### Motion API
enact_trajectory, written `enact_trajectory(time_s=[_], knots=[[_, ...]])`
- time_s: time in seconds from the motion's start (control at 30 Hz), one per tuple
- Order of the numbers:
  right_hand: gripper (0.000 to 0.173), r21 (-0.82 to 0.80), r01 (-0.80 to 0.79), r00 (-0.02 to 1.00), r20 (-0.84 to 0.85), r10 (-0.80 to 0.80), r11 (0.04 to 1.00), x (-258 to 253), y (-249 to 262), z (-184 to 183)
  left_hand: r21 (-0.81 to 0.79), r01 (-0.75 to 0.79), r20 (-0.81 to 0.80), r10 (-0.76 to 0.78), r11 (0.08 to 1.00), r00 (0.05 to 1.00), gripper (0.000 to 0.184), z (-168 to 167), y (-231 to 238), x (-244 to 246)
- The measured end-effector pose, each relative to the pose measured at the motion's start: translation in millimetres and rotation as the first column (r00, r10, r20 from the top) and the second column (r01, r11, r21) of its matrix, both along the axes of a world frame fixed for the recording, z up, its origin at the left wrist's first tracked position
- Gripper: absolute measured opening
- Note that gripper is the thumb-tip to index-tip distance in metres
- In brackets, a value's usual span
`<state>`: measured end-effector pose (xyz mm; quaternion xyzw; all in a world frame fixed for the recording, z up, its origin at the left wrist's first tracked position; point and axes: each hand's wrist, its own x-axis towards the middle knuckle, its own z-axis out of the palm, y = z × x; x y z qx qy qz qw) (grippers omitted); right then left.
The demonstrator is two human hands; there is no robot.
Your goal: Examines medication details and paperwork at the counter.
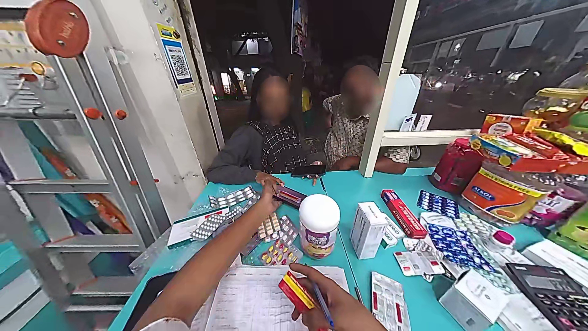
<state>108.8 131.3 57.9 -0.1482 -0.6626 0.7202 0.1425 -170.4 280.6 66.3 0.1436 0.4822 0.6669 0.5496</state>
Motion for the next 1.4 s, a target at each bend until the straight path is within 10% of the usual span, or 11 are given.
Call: enact_trajectory(time_s=[0.23,0.47,0.7,1.0,1.4], knots=[[0.053,-0.029,0.143,0.988,-0.063,-0.144,0.989,-0.4,-2.8,-2.3,-0.065,0.226,-0.284,-0.235,0.972,0.93,0.058,27.8,-48.4,1.5],[0.035,0.12,0.416,0.898,-0.213,-0.386,0.901,0.7,-7.4,5.8,-0.27,0.814,-0.868,-0.496,0.514,0.025,0.051,88.4,-176.8,25.7],[0.028,0.271,0.393,0.91,-0.255,-0.328,0.879,15.8,-36.4,-1.6,-0.328,0.87,-0.923,-0.319,0.369,-0.213,0.027,90.7,-207.9,20.0],[0.015,0.427,0.723,0.684,-0.33,-0.651,0.543,52.8,-85.8,-67.7,-0.32,0.433,-0.945,-0.252,0.843,-0.209,0.024,83.0,-120.8,-85.3],[0.015,0.488,0.807,0.551,-0.414,-0.725,0.334,52.2,-89.4,-76.7,-0.432,0.404,-0.85,-0.213,0.806,-0.482,0.024,16.9,-2.8,-64.0]])
